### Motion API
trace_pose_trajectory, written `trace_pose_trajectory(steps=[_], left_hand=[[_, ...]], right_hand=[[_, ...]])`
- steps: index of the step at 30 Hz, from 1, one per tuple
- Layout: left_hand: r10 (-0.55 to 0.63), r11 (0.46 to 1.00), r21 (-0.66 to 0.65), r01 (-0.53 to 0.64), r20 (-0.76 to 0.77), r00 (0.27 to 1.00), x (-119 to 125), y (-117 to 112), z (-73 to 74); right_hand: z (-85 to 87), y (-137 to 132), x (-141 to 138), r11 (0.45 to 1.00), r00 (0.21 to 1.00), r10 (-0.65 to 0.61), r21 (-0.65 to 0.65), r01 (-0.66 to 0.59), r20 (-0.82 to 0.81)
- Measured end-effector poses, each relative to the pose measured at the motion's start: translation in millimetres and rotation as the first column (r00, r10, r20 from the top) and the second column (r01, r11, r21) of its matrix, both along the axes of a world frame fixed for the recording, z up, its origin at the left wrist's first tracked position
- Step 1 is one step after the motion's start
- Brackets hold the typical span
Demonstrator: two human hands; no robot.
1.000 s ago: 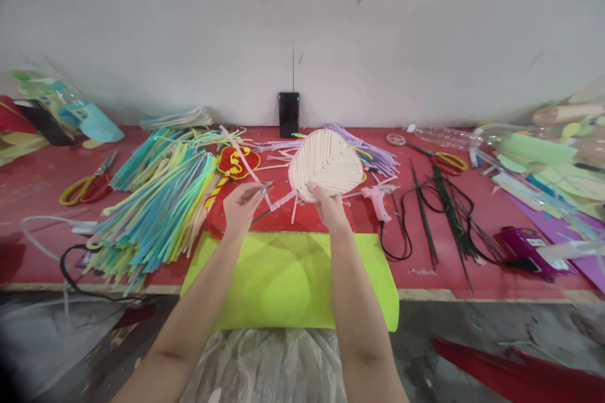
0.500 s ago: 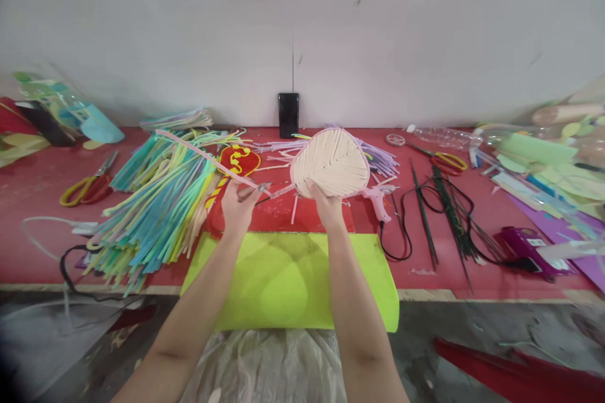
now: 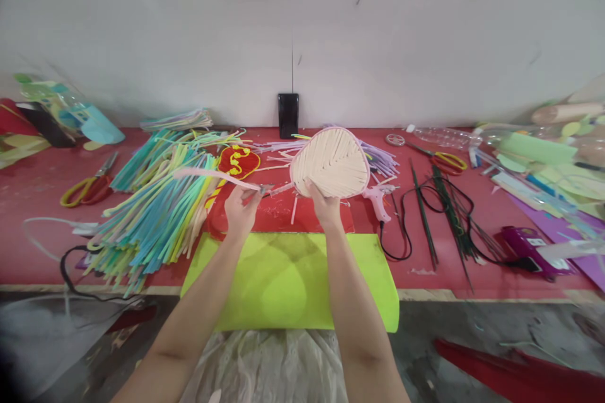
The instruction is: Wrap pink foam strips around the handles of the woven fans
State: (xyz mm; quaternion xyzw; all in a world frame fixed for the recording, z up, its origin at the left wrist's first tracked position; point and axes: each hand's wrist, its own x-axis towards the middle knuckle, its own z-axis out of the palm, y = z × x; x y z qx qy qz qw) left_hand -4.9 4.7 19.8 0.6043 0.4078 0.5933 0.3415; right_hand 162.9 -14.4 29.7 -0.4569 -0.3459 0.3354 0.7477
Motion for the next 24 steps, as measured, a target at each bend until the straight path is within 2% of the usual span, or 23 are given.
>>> trace_pose_trajectory(steps=[2,6,13,19,24], left_hand=[[0.022,1.000,0.010,-0.022,-0.012,1.000,-1,1,-1.6],[-0.039,0.999,-0.033,0.040,0.031,0.999,0,1,-3.7],[-0.078,0.992,-0.092,0.087,0.094,0.993,2,2,-4.7],[-0.134,0.986,-0.080,0.144,0.123,0.983,3,1,-2.0],[-0.149,0.983,-0.085,0.163,0.151,0.977,4,0,-0.6]], right_hand=[[0.3,0,-1,1.000,1.000,0.000,-0.005,-0.001,-0.016],[1.4,-1,-3,1.000,1.000,-0.009,-0.001,0.009,-0.019],[-0.8,1,-1,1.000,0.999,0.004,0.012,-0.003,-0.054],[-10.3,8,2,0.996,0.979,0.086,-0.011,-0.090,-0.187],[-13.2,11,4,0.992,0.956,0.124,0.027,-0.121,-0.266]])
